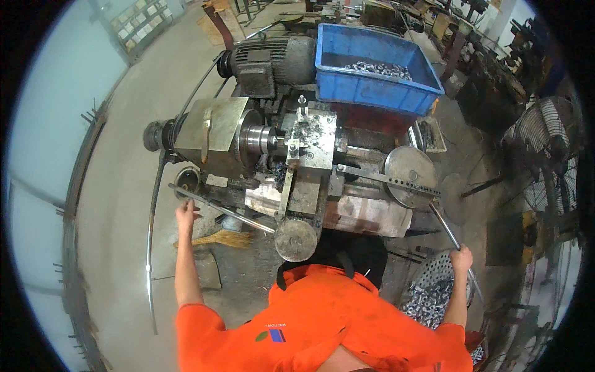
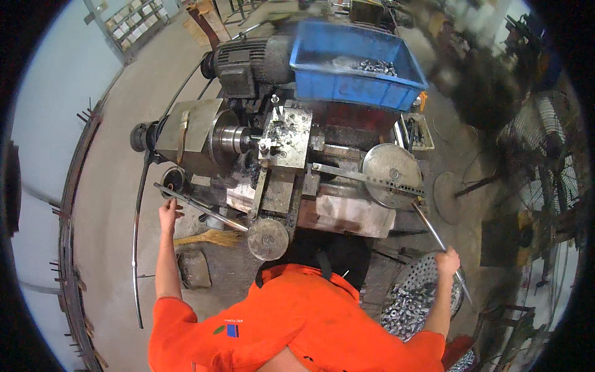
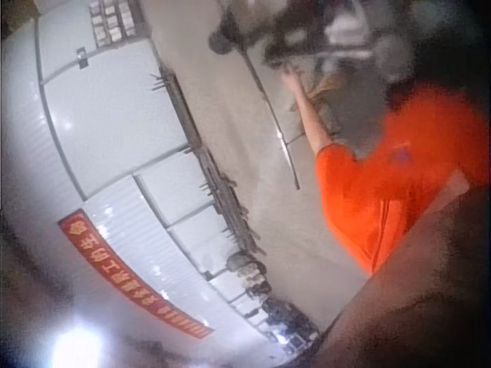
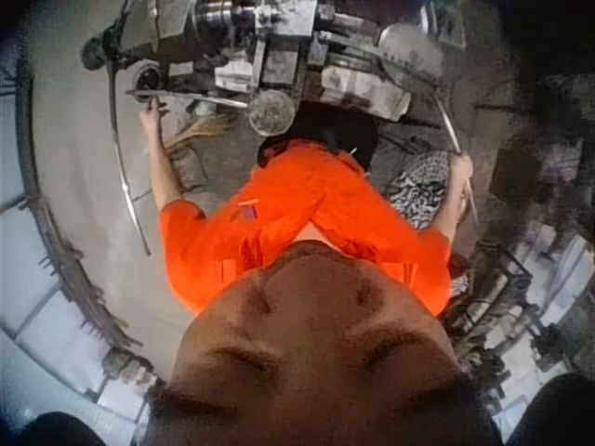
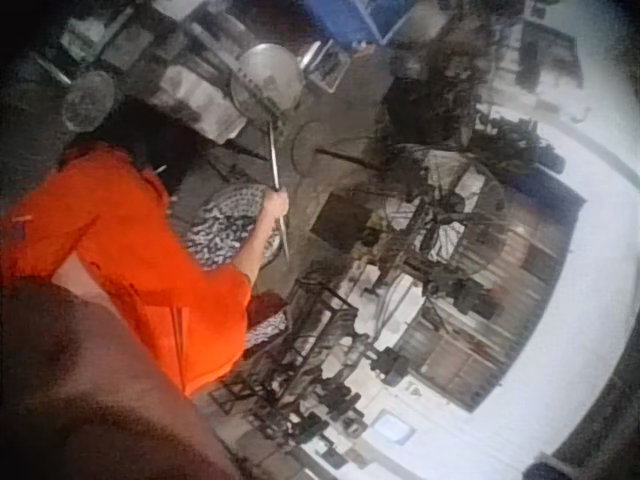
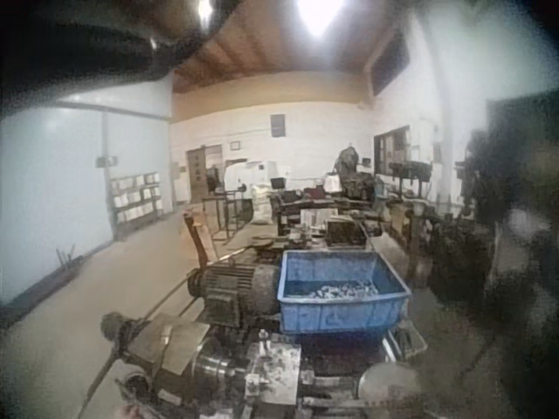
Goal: The person operates a metal turning machine, repeatedly inserting small metal parts into the chuck, activating the machine with a lever, and collecting the finished parts into a blue bin. The person also briefly walks to a large industrial fan and touches it.
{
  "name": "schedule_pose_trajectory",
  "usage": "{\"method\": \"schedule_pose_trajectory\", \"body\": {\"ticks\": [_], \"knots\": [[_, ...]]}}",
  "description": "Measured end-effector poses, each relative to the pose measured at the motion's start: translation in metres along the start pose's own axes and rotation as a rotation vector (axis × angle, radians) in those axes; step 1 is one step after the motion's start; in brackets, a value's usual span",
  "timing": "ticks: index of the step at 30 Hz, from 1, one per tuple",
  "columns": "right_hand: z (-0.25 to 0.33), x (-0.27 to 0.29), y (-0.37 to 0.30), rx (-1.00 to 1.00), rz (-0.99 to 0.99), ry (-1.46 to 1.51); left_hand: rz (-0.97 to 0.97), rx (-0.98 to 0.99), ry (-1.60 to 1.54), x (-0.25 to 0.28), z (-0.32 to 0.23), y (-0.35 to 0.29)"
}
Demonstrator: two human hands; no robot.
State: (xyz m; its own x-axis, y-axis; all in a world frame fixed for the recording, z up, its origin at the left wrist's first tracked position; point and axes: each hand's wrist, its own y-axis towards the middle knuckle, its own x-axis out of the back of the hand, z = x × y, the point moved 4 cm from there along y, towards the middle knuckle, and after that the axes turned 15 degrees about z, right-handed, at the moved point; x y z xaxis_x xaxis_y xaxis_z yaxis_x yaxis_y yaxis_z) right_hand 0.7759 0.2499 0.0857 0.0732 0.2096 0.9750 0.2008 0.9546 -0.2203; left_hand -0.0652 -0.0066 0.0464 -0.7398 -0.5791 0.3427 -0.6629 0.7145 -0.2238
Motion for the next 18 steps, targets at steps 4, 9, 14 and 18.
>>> {"method": "schedule_pose_trajectory", "body": {"ticks": [4, 9, 14, 18], "knots": [[0.003, -0.026, -0.039, 0.016, 0.065, 0.008, -0.058, 0.091, -0.134, -0.016, -0.044, -0.003], [0.044, -0.049, -0.098, 0.192, 0.25, 0.636, -0.15, 0.101, -0.18, -0.038, -0.033, 0.01], [0.061, -0.059, -0.117, 0.044, 0.39, 0.876, 0.008, 0.179, -0.109, -0.043, -0.033, 0.013], [0.063, -0.061, -0.119, 0.108, 0.333, 0.814, -0.084, 0.08, -0.137, -0.047, -0.035, 0.011]]}}
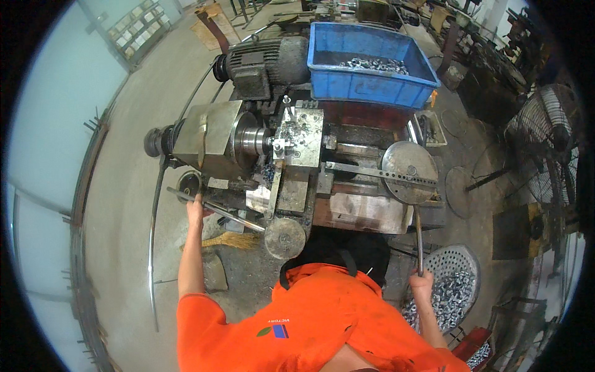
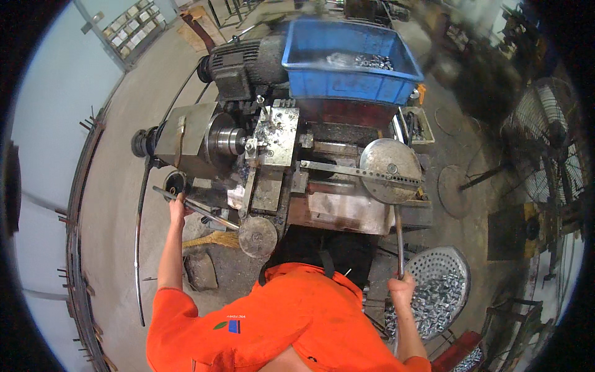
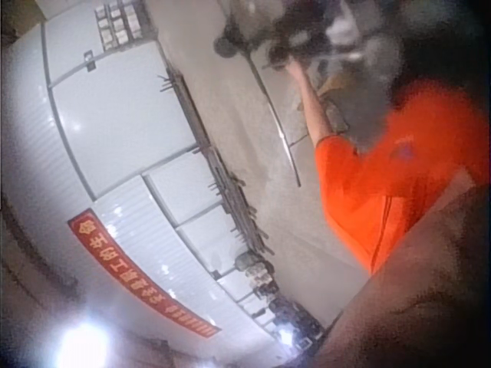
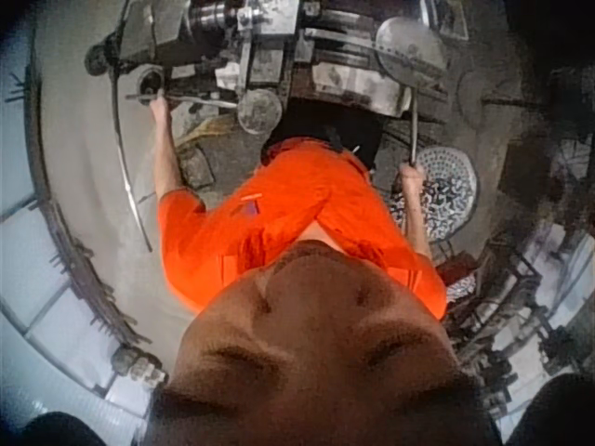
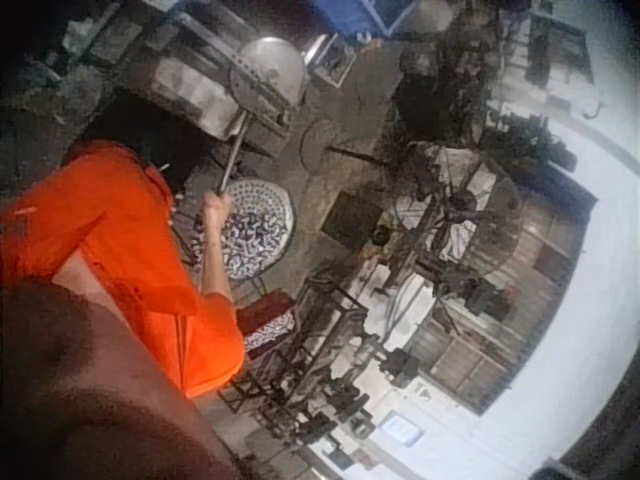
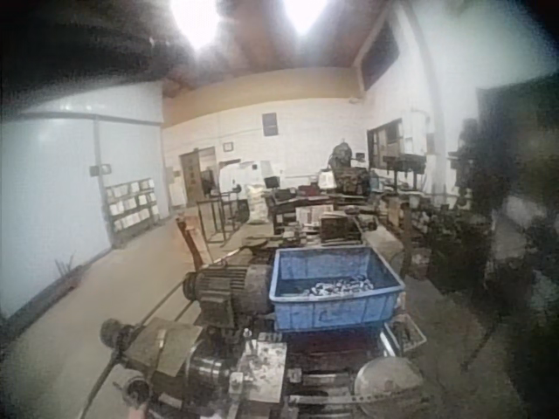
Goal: The person operates a metal turning machine, repeatedly inserting small metal parts into the chuck, activating the machine with a lever, and collecting the finished parts into a blue bin. The person also briefly walks to a large industrial fan and touches it.
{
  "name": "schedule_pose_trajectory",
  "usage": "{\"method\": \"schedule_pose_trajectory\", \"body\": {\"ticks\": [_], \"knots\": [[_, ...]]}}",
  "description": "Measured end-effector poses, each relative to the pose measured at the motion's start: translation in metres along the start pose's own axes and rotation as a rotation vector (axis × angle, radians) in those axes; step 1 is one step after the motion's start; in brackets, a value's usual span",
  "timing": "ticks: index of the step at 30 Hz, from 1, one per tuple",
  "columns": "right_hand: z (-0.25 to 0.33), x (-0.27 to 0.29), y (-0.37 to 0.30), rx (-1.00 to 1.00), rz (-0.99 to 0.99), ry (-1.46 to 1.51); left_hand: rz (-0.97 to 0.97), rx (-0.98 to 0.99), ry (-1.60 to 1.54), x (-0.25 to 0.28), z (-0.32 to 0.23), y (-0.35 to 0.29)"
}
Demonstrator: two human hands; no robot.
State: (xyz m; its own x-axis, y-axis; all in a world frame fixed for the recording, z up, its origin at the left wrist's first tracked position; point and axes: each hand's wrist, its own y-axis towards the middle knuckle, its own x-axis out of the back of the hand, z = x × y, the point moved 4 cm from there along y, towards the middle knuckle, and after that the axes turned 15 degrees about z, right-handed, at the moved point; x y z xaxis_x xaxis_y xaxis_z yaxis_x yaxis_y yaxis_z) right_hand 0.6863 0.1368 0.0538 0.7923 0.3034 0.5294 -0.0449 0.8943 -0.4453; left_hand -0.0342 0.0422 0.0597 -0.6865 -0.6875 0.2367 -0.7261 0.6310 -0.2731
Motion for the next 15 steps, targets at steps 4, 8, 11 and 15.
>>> {"method": "schedule_pose_trajectory", "body": {"ticks": [4, 8, 11, 15], "knots": [[-0.016, -0.003, 0.005, 0.099, -0.028, -0.038, -0.031, 0.021, -0.035, 0.003, 0.008, 0.003], [0.003, -0.002, -0.001, 0.12, 0.02, 0.008, 0.01, 0.074, 0.002, -0.001, -0.001, -0.001], [-0.013, -0.001, 0.011, 0.158, 0.008, -0.115, 0.02, 0.094, 0.036, -0.001, -0.009, -0.006], [0.013, 0.042, 0.019, 0.091, -0.067, -0.364, 0.022, 0.193, 0.101, 0.006, -0.006, -0.006]]}}
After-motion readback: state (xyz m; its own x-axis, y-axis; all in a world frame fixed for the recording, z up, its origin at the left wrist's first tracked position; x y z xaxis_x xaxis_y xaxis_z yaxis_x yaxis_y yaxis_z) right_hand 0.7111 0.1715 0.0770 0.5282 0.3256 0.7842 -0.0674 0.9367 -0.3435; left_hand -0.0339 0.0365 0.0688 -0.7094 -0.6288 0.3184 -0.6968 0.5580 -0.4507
